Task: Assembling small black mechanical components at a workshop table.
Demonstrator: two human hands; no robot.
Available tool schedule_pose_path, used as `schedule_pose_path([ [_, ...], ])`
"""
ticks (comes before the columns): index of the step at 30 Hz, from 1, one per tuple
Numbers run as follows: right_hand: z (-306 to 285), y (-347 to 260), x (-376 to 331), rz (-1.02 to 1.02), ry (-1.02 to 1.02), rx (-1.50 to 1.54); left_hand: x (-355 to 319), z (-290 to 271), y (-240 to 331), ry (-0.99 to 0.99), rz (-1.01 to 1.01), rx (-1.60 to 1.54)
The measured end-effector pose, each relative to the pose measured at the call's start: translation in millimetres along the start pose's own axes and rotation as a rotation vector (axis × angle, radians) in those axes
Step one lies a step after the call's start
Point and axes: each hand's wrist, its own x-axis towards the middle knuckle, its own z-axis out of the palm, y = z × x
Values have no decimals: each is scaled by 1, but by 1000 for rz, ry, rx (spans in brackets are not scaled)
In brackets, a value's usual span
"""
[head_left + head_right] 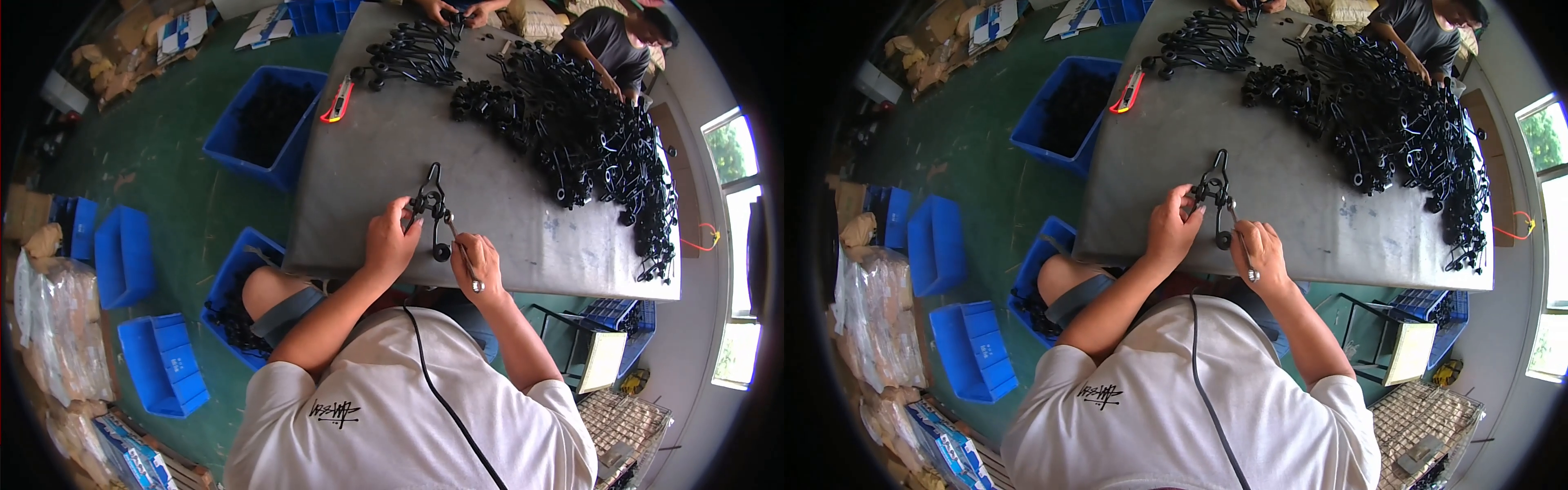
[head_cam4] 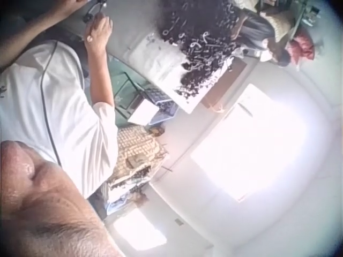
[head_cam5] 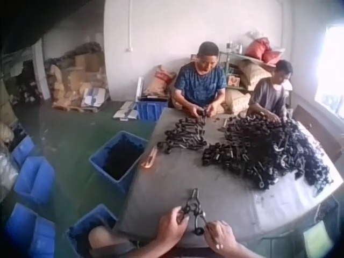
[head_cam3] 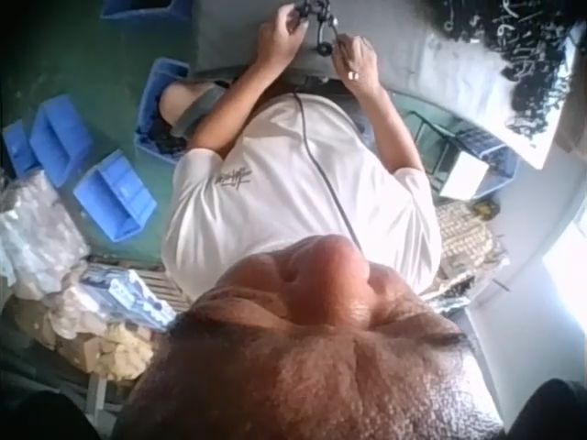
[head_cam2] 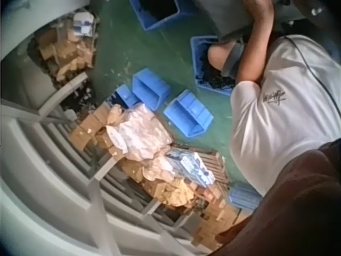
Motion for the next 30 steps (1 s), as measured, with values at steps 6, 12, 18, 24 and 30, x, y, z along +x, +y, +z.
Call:
schedule_pose_path([
  [6,-3,8,10,-8,-49,-11,-2,-2,0,-24,-12,-49],
  [12,-16,87,55,837,17,704,3,8,6,12,89,22],
  [18,10,129,73,1146,-12,1095,1,-3,-13,-2,48,12],
  [24,-62,136,32,865,-28,288,1,-82,3,164,-207,-227],
  [30,-80,130,0,693,-365,-457,-90,-244,-80,701,-489,-12],
])
